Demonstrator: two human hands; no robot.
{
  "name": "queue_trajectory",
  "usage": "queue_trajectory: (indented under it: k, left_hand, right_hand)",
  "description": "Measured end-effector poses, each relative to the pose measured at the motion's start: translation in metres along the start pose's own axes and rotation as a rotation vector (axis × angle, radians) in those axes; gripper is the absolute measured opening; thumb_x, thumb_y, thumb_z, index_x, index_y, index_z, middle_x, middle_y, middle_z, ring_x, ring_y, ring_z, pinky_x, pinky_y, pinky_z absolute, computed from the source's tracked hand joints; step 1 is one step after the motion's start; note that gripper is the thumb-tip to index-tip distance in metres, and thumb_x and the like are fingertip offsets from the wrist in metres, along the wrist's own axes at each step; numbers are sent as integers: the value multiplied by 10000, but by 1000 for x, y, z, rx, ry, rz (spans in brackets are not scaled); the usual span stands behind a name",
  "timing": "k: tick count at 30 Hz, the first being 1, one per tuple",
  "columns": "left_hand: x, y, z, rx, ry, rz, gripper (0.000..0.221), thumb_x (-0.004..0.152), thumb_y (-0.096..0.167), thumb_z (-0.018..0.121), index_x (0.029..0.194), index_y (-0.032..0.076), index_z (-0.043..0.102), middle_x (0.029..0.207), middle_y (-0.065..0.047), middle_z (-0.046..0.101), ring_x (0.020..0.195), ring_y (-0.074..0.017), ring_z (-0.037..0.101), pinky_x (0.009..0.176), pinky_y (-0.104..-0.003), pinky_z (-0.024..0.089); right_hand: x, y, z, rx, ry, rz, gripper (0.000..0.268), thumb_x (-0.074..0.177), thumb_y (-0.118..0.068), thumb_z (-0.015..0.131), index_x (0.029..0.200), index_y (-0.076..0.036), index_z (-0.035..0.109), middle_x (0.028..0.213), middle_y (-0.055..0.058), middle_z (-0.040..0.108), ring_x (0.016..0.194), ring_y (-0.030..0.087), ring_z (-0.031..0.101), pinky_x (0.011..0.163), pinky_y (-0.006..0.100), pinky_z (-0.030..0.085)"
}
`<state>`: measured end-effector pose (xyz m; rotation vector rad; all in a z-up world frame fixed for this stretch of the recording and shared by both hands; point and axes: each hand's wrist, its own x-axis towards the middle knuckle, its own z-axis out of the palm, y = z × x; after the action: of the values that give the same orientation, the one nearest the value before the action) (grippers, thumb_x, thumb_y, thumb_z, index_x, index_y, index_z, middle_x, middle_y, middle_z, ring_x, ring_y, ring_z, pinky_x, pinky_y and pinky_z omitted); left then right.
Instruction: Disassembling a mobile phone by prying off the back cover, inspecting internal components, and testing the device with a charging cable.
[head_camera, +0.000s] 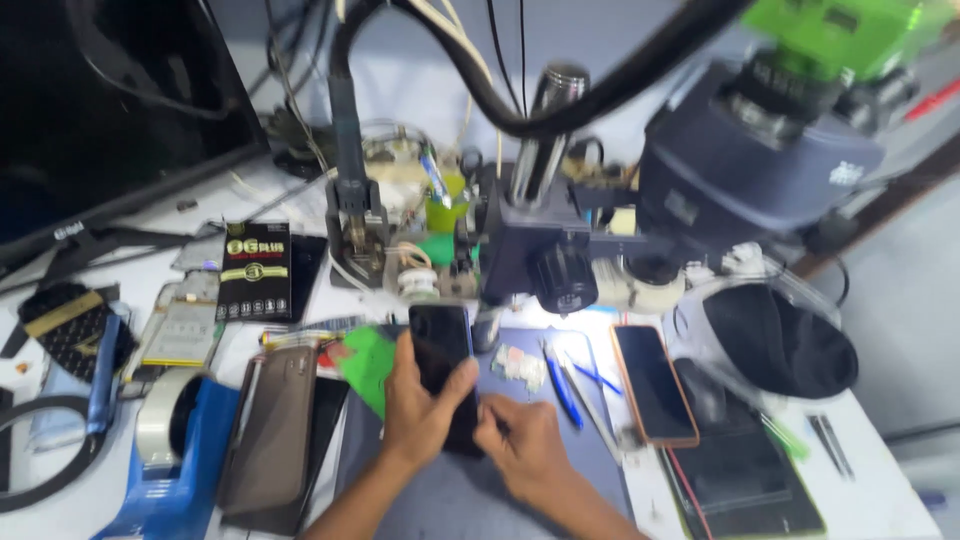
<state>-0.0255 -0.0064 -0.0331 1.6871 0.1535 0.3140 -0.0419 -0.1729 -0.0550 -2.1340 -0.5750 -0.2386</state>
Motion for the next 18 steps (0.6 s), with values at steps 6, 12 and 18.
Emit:
queue_trajectory:
  k: [6, 12, 18]
  left_hand:
    - [-11, -8, 4, -128, -151, 220, 550, 845, 300, 756, 1247, -17, 555, 994, -295, 732, 964, -464, 727, 805, -562, 545]
    - [-16, 12, 2, -59, -188, 343, 670, 717, 145, 790, 1295, -52, 514, 1001, -293, 735, 955, -461, 734, 784, -567, 577]
    - [-19, 3, 9, 76, -129, 356, 867, 628, 261, 853, 1333, -58, 460, 993, -346, 698, 927, -551, 694, 719, -632, 573]
  right_hand:
    - [20, -2, -13, 178, 146, 41, 324, 928, -167, 580, 614, -88, 599, 405, 90, 494, 465, 127, 396, 434, 328, 344]
    - [27, -8, -24, 163, 195, 21, 354, 939, -165, 565, 603, -63, 610, 429, 114, 612, 366, 221, 497, 428, 336, 387]
    - [20, 9, -26, 34, 213, -68, 346, 979, -156, 587, 658, -46, 653, 491, 193, 592, 446, 392, 595, 458, 387, 412]
